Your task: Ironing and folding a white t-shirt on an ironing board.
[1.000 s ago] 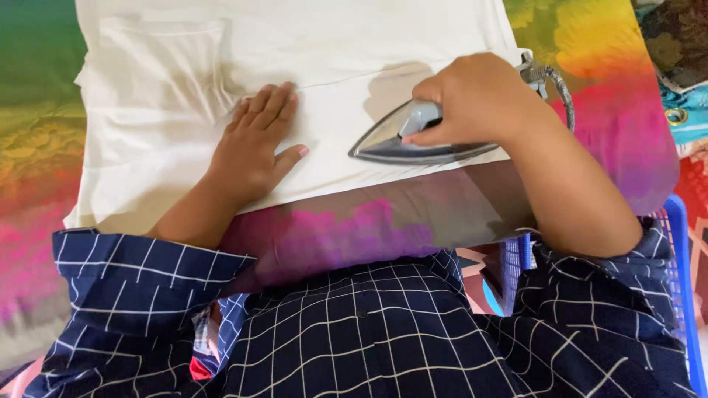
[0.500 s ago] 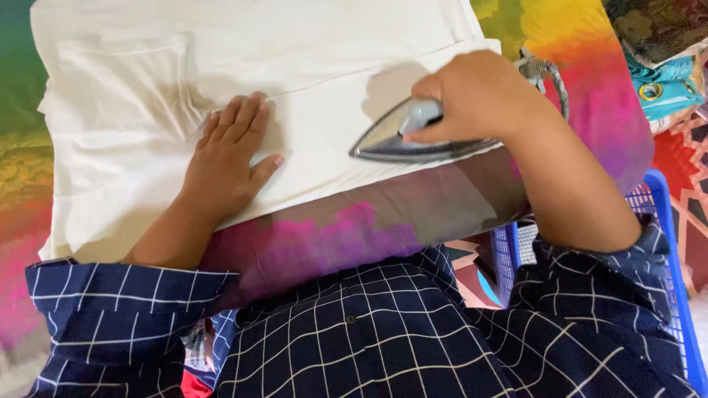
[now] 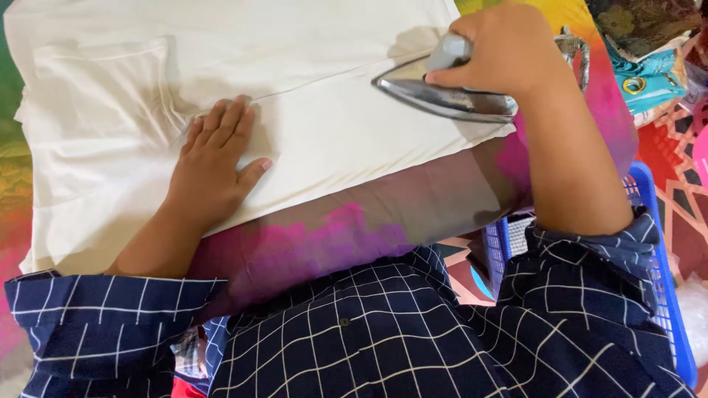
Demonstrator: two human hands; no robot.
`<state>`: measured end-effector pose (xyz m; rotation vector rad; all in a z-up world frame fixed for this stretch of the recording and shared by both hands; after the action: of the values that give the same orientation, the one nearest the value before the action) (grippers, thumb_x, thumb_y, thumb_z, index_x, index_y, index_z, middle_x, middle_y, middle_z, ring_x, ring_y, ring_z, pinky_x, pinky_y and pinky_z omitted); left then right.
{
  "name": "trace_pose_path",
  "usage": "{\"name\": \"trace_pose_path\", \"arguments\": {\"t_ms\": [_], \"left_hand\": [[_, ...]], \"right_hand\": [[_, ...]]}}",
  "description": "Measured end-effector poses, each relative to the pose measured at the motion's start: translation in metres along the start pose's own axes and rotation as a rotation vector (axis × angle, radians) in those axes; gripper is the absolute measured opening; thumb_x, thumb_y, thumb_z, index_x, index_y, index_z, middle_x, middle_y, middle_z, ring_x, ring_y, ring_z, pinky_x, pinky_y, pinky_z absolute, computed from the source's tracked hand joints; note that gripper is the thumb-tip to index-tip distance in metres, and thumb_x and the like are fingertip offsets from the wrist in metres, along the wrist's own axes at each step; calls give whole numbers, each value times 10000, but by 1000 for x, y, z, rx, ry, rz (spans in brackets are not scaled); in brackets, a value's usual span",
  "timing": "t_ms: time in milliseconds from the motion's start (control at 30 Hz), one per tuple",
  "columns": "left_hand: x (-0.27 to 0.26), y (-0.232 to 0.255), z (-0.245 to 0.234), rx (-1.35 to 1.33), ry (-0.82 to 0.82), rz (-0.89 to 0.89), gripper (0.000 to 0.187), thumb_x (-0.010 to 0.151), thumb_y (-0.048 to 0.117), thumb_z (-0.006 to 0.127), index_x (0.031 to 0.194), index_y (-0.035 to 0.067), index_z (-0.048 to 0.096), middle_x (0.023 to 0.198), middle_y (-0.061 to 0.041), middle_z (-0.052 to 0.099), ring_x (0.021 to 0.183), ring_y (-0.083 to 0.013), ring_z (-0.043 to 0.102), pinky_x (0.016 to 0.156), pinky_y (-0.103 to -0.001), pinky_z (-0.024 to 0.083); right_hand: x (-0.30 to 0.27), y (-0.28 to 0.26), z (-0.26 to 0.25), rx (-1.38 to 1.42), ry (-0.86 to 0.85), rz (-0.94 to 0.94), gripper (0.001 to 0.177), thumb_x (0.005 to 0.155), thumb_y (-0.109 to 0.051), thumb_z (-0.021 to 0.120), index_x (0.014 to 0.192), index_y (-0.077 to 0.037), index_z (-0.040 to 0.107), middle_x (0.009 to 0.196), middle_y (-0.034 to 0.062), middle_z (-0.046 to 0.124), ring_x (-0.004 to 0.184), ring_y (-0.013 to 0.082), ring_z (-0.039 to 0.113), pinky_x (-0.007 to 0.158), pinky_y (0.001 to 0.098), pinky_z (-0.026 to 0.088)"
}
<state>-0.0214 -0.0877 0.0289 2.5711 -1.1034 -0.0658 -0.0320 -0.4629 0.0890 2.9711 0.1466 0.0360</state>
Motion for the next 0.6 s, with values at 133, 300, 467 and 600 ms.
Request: {"name": "trace_pose_path", "arguments": {"t_ms": [133, 300, 467, 600], "left_hand": [[1, 1, 0, -10, -27, -20, 751, 1019, 440, 496, 1651, 109, 263, 1722, -124, 232, 1583, -346, 171, 1255, -549, 140], [1, 0, -1, -15, -17, -23, 758, 1004, 435, 513, 1644, 102, 281, 1721, -117, 238, 1583, -338, 176, 1257, -539, 134], [0, 2, -3, 26, 27, 13, 768, 995, 438, 542, 1644, 103, 304, 1711, -131, 281, 1568, -363, 234, 1247, -556, 178], [1, 1, -1, -9, -29, -24, 748, 1020, 440, 482, 1653, 113, 253, 1723, -114, 227, 1584, -339, 163, 1261, -530, 121]], "right_hand": [[-24, -13, -3, 92, -142, -64, 639, 840, -827, 673, 714, -205, 597, 515, 79, 485, 547, 316, 561, 565, 420, 391], [-45, -10, -3, 192, -265, -41, 489, 722, -720, 776, 706, -246, 654, 534, 7, 436, 564, 210, 441, 589, 367, 274], [-33, 19, 3, 114, -302, 118, 591, 762, -833, 676, 963, -288, 784, 583, 86, 609, 670, 308, 673, 676, 439, 479], [-19, 45, 5, 129, -64, 172, 538, 877, -706, 797, 990, -181, 816, 816, 80, 746, 729, 320, 681, 507, 459, 450]]}}
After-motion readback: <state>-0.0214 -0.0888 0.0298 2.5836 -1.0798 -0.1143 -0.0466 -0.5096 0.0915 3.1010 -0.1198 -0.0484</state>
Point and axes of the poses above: each hand's wrist, its own x-axis towards the middle knuckle, its own z-axis out of the palm, y = z × x, the point moved 10 cm from there along x, towards the middle knuckle
